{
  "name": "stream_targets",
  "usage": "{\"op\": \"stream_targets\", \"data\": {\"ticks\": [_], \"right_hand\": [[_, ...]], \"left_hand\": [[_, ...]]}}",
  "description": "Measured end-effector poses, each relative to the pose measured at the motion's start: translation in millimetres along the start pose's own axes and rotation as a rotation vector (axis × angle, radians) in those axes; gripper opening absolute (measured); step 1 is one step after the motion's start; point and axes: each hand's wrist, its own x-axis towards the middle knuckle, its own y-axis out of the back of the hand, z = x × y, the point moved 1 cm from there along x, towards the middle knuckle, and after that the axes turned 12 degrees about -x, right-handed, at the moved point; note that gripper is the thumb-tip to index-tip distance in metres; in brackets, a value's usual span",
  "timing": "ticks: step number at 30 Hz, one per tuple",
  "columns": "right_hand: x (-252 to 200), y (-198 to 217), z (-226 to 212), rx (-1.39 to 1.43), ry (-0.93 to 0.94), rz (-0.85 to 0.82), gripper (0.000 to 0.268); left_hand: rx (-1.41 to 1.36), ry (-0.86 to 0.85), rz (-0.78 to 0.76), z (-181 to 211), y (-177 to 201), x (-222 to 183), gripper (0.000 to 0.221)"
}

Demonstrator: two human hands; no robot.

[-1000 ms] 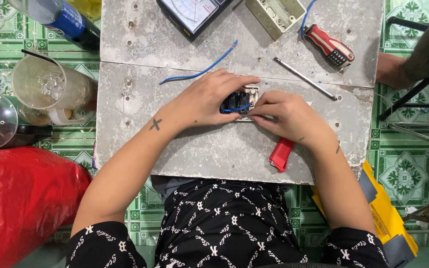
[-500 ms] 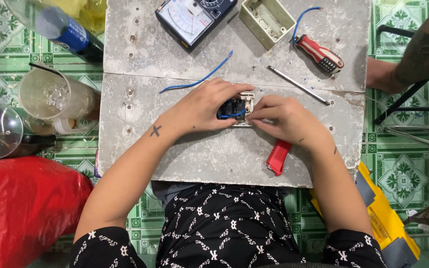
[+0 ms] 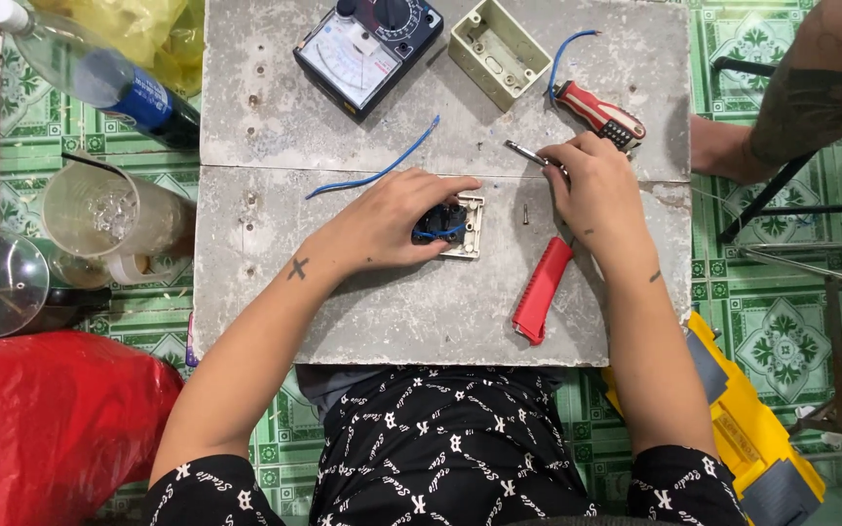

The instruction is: Stripping wire insulation and connecting wires to an electrical component using a screwdriver and a utility knife.

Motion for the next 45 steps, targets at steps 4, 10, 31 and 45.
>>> {"op": "stream_targets", "data": {"ticks": [4,10,31,45], "right_hand": [[6,-7,-1,-0.042,-0.022,0.007,0.015],[35,-27,-37,0.015,0.165,0.246,0.028],[17,5,-49,0.404,0.267,0.277,0.007],[3,11,-60,0.812,0.342,0.007,0.011]], "left_hand": [[0.009,-0.006,0.003,-4,-2,0,0.086],[-0.007,0.021,0.014,-3,1,1,0.091],[0.016,0.034,0.076,-6,0,2,0.090],[0.045,0.009,0.095,-10,-2,0,0.088]]}}
